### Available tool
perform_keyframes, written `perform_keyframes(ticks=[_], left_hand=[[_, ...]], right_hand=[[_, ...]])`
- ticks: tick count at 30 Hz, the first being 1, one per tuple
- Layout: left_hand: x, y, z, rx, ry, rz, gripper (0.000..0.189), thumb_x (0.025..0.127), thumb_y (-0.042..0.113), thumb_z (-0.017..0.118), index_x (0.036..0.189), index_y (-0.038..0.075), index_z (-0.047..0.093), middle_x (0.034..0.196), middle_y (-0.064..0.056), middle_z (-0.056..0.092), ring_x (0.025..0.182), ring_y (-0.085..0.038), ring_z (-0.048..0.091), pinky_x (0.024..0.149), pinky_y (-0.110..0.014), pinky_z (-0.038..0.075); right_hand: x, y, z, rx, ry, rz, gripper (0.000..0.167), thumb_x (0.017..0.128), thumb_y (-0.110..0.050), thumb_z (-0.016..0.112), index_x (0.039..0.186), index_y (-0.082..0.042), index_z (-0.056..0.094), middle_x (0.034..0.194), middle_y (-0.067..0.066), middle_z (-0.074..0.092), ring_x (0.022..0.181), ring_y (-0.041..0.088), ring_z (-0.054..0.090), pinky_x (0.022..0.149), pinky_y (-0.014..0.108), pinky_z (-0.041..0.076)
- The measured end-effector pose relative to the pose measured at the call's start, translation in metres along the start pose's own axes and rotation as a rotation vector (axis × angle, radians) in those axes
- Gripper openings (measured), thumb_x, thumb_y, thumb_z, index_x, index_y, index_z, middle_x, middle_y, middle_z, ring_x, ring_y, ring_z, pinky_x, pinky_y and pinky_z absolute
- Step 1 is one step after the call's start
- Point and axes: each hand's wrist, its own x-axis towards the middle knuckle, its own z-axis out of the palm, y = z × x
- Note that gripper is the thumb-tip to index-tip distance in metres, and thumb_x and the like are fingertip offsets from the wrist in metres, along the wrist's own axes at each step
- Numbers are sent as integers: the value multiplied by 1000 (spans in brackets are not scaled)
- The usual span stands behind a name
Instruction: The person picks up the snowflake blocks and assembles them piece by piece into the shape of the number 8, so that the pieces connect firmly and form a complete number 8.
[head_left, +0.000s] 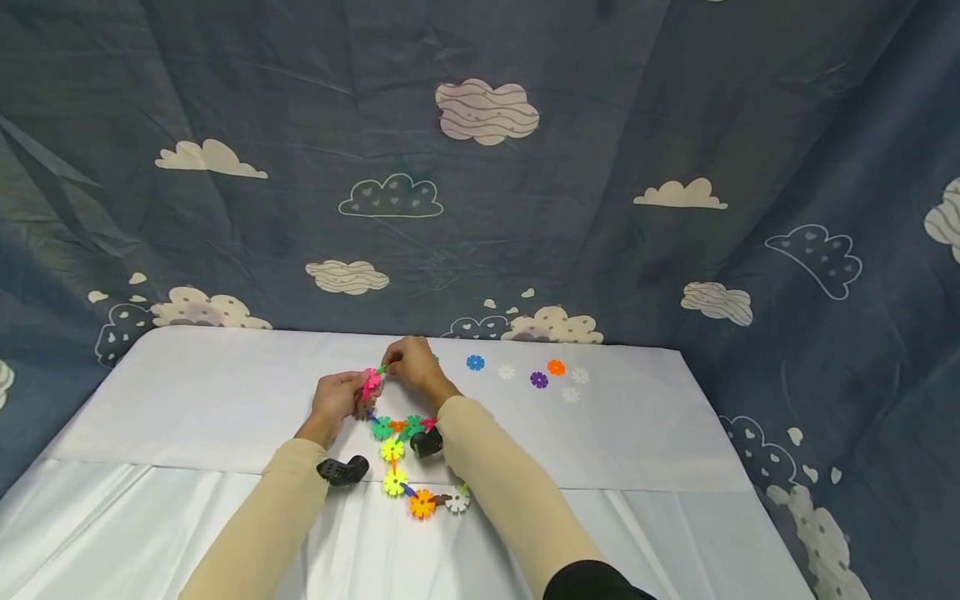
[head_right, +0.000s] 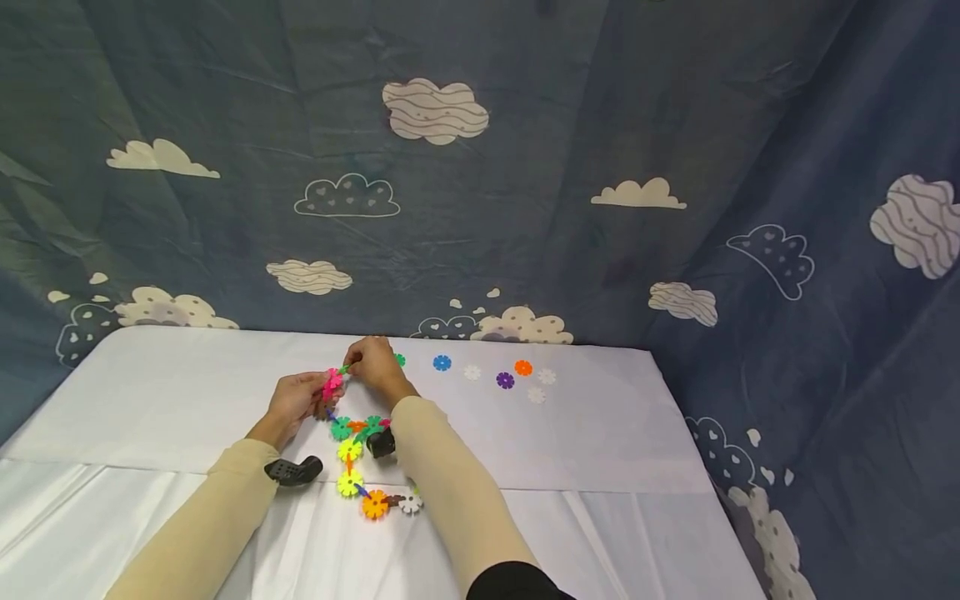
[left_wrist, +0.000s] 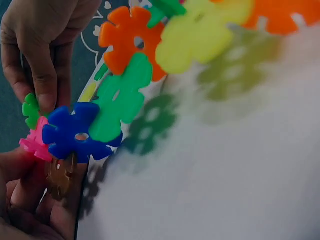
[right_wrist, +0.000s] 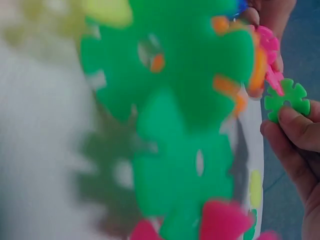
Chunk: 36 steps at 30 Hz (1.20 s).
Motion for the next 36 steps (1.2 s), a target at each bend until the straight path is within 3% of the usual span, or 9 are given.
perform_keyframes(ticks=[3, 7, 14, 21, 26, 29, 33, 36], left_hand=[[-1, -1, 1, 18, 2, 11, 34, 102, 14, 48, 125, -10, 54, 82, -9, 71, 64, -11, 63, 55, -23, 49], [-2, -1, -1, 22, -28, 5, 34, 104, 15, 45, 127, -9, 52, 88, -9, 71, 69, -9, 63, 59, -22, 51], [-2, -1, -3, -4, -107, 10, 36, 104, 15, 44, 130, -9, 49, 89, -6, 71, 74, -8, 65, 65, -21, 52], [-6, 3, -10, -26, -144, 1, 37, 104, 17, 45, 134, -5, 43, 86, 0, 70, 76, -6, 67, 67, -19, 53], [-7, 5, -15, -24, -185, 9, 40, 105, 16, 41, 141, -2, 37, 89, -1, 70, 78, -7, 68, 70, -20, 54], [-7, 7, -18, -6, -227, 21, 42, 105, 16, 37, 144, 0, 36, 94, -4, 71, 80, -8, 69, 71, -21, 54], [-4, 10, -18, -1, -268, 7, 47, 106, 23, 37, 145, -3, 34, 93, -4, 71, 79, -8, 69, 73, -21, 55], [-3, 13, -15, 15, -271, -30, 58, 103, 34, 43, 143, -7, 33, 85, -3, 72, 74, -9, 69, 71, -21, 55]], right_hand=[[0, -2, -1, -40, -23, 19, 8, 81, 0, 74, 78, -8, 75, 74, -1, 71, 79, 8, 56, 78, 20, 44], [-2, -4, -5, -35, -62, 66, 6, 81, -5, 75, 83, -10, 76, 82, -2, 73, 92, 12, 53, 85, 25, 41], [-12, 8, -29, 21, -90, 101, 34, 80, -3, 77, 113, -8, 70, 105, 7, 70, 90, 17, 67, 80, 24, 51], [-45, 58, -71, 102, 50, 200, 27, 80, 0, 75, 106, -1, 70, 101, 13, 69, 85, 24, 66, 74, 28, 54], [-77, 102, -97, 33, 213, 341, 19, 81, -2, 73, 100, -4, 72, 88, 8, 67, 81, 22, 60, 76, 32, 50], [-94, 122, -107, -21, 287, 452, 21, 82, -3, 73, 103, -3, 70, 87, 10, 64, 83, 25, 57, 79, 37, 48], [-111, 139, -113, -53, 317, 555, 33, 83, -9, 75, 113, 1, 65, 101, 16, 63, 94, 28, 57, 90, 41, 48], [-117, 146, -117, -47, 314, 562, 34, 83, -12, 76, 112, 3, 65, 103, 16, 63, 95, 28, 57, 91, 41, 48]])
